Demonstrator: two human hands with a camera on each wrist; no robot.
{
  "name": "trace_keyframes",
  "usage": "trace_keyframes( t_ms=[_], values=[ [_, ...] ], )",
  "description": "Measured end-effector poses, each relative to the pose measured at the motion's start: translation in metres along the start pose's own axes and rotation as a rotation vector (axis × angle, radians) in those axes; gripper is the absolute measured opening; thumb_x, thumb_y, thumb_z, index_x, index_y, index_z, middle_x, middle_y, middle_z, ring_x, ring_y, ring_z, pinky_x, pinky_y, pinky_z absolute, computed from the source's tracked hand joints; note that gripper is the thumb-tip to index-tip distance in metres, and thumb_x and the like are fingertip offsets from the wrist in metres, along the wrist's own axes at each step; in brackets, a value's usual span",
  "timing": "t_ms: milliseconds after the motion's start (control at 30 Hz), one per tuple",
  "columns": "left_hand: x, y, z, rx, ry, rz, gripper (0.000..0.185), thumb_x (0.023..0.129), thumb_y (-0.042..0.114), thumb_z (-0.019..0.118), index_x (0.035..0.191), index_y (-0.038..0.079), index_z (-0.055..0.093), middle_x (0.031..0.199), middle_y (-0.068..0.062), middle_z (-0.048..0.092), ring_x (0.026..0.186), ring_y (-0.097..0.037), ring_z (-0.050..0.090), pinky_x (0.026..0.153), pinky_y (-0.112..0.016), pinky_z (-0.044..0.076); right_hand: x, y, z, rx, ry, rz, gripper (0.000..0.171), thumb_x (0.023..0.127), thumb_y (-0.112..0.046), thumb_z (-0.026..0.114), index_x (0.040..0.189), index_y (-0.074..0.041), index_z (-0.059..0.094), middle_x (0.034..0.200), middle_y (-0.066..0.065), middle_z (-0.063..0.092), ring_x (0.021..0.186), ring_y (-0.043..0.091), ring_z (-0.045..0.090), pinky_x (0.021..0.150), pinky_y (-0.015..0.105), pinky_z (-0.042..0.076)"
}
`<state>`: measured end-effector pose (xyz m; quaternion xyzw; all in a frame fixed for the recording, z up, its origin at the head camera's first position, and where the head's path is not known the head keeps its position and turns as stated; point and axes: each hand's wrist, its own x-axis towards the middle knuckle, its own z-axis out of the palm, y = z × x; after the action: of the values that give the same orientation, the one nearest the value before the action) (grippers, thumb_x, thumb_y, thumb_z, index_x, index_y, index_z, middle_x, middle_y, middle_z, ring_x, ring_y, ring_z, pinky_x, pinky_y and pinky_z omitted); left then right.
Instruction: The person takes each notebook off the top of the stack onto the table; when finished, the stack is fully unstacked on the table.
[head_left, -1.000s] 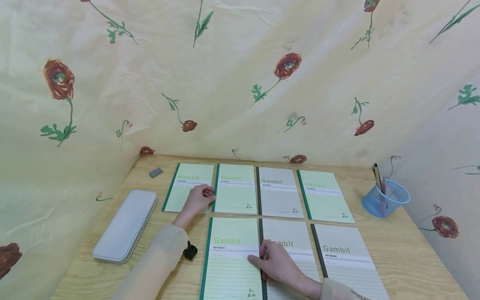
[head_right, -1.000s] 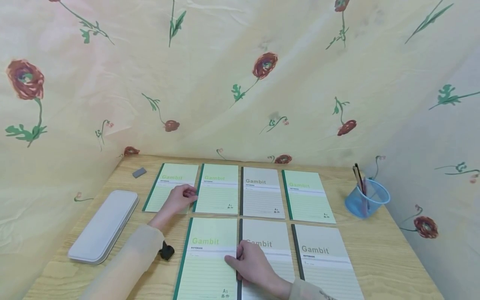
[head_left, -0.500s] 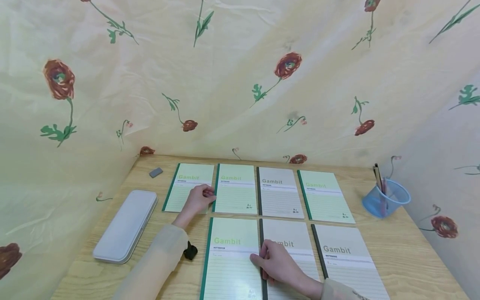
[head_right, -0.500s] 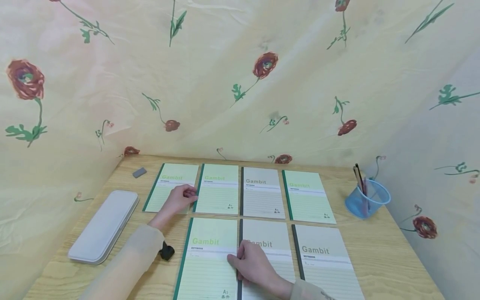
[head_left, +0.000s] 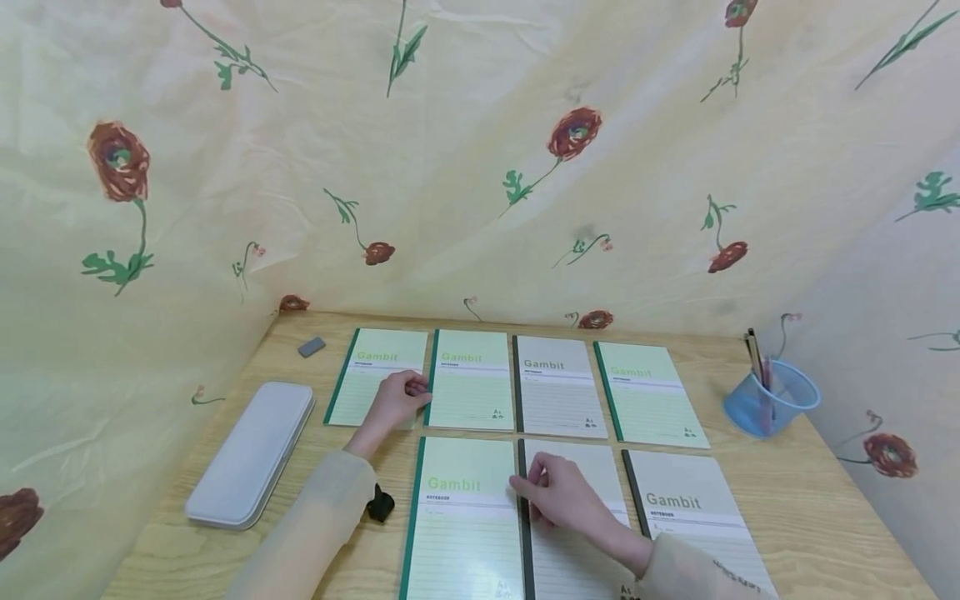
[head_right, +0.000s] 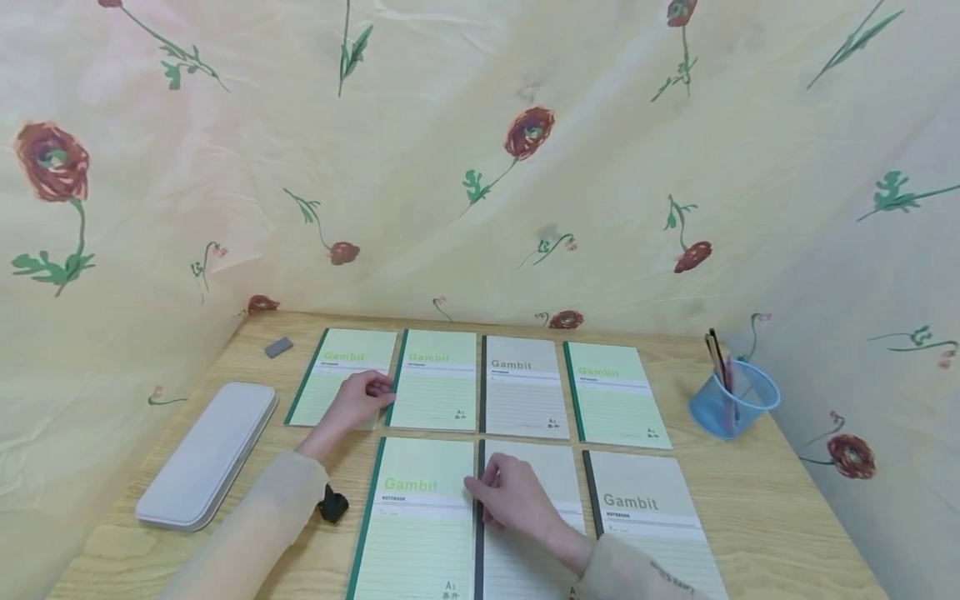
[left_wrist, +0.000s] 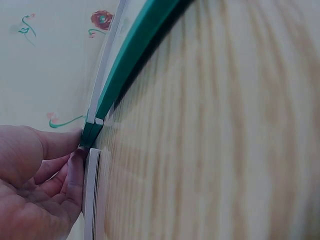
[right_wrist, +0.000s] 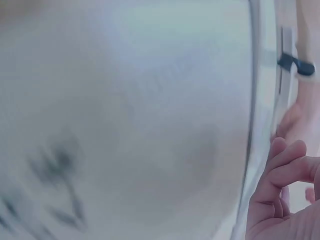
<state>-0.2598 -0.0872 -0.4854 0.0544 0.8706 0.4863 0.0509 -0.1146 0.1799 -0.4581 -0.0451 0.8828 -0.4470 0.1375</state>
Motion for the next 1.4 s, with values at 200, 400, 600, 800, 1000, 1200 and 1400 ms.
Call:
trace_keyframes(
  t_ms=[200,400,600,800,1000,1200,1400],
  values=[
    [0.000,-0.004,0.001,-0.004,0.007,-0.001,0.021,0.092,0.006,0.072,0.111,-0.001,0.067,0.099,-0.009,0.068,0.092,-0.022,0.063,0.086,-0.038,0.053,0.023,-0.003,-0.012,0.008,0.085,0.012,0.023,0.097,-0.024,0.066,0.086,-0.005,0.057,0.061,0.005,0.062,0.045,0.015,0.054,0.043,0.026,0.042],
    [0.001,-0.006,0.003,-0.010,0.002,0.006,0.021,0.092,0.006,0.072,0.111,-0.001,0.068,0.098,-0.008,0.068,0.091,-0.022,0.063,0.086,-0.038,0.053,0.047,-0.001,-0.021,0.002,0.132,0.055,0.016,0.096,-0.020,0.067,0.093,-0.005,0.064,0.067,0.005,0.064,0.054,0.018,0.059,0.052,0.030,0.047],
    [0.002,-0.004,0.001,-0.013,-0.011,-0.019,0.023,0.092,0.007,0.071,0.113,-0.001,0.067,0.101,-0.009,0.068,0.094,-0.023,0.063,0.088,-0.039,0.052,0.074,-0.002,-0.028,0.001,0.147,0.092,0.016,0.095,-0.017,0.068,0.101,-0.003,0.067,0.074,0.007,0.065,0.062,0.018,0.062,0.058,0.029,0.050],
    [0.005,-0.002,0.000,-0.022,-0.019,-0.038,0.026,0.092,0.008,0.071,0.115,-0.002,0.066,0.103,-0.010,0.068,0.096,-0.024,0.063,0.089,-0.040,0.052,0.093,0.000,-0.029,0.005,0.153,0.139,0.023,0.095,-0.017,0.067,0.111,0.000,0.066,0.079,0.007,0.066,0.066,0.017,0.064,0.060,0.028,0.052],
    [0.010,0.002,-0.001,0.018,0.012,-0.053,0.024,0.092,0.010,0.071,0.113,-0.002,0.067,0.102,-0.011,0.068,0.095,-0.025,0.063,0.088,-0.041,0.052,0.104,-0.001,-0.026,-0.016,0.143,0.130,0.030,0.095,-0.021,0.068,0.117,-0.001,0.064,0.083,0.007,0.066,0.066,0.018,0.062,0.059,0.028,0.051],
    [0.013,0.009,-0.001,0.077,0.017,-0.082,0.026,0.093,0.016,0.071,0.113,-0.001,0.067,0.104,-0.012,0.067,0.093,-0.025,0.061,0.086,-0.041,0.052,0.110,-0.005,-0.025,-0.051,0.141,0.115,0.037,0.094,-0.024,0.068,0.121,0.001,0.063,0.084,0.007,0.064,0.064,0.018,0.059,0.055,0.027,0.049],
    [0.019,0.015,0.002,0.151,0.011,-0.095,0.026,0.092,0.022,0.073,0.105,0.000,0.068,0.095,-0.010,0.067,0.082,-0.023,0.060,0.075,-0.036,0.051,0.112,-0.007,-0.023,-0.081,0.140,0.135,0.040,0.094,-0.025,0.066,0.124,0.002,0.062,0.084,0.007,0.064,0.065,0.018,0.058,0.055,0.027,0.047]
  ],
)
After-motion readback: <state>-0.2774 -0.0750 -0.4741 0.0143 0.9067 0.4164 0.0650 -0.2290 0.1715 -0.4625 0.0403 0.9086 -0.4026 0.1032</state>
